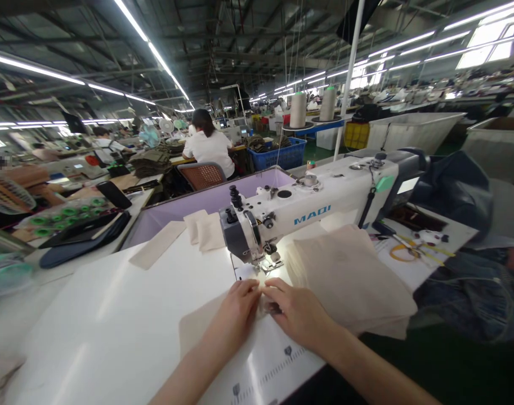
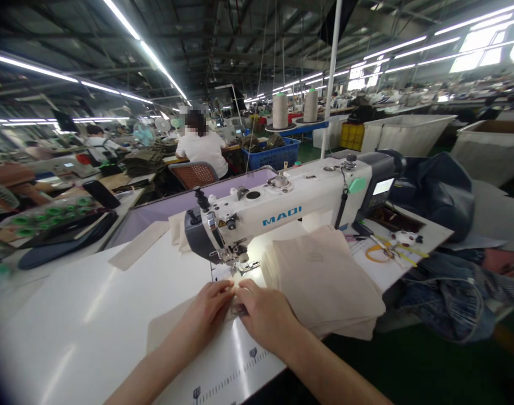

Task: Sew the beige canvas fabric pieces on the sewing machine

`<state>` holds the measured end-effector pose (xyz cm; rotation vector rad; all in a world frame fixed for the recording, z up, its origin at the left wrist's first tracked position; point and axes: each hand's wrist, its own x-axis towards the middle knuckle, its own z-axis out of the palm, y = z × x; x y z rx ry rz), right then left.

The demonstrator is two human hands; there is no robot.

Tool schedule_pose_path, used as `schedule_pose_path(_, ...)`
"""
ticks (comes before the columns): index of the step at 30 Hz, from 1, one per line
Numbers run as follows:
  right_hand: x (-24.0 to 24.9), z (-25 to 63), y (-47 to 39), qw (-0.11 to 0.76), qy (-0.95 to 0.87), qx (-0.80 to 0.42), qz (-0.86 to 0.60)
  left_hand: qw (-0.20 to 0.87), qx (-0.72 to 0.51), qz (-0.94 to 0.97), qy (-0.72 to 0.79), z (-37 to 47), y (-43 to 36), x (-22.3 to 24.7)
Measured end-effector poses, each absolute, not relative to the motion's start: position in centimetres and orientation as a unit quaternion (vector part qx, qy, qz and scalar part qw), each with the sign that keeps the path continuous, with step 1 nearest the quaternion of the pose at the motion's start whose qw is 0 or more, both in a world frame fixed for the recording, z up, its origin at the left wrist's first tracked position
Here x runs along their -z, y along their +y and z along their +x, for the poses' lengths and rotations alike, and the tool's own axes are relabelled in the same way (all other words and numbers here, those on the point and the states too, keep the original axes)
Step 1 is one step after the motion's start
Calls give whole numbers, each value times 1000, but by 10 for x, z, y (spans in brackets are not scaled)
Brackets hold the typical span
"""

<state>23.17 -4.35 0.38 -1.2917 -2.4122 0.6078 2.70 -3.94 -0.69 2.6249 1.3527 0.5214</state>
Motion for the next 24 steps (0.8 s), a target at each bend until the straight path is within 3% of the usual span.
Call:
schedule_pose_path(6,-4,229,-43,145,-852,-200,-462,-15,-85,865,495,29,-40,6)
schedule_pose_path(11,-2,231,-39,161,-851,-208,-454,-26,-24,851,524,36,-42,-4)
schedule_pose_path(24,0,230,-35,167,-849,-217,-452,-29,-24,852,522,35,-38,-7)
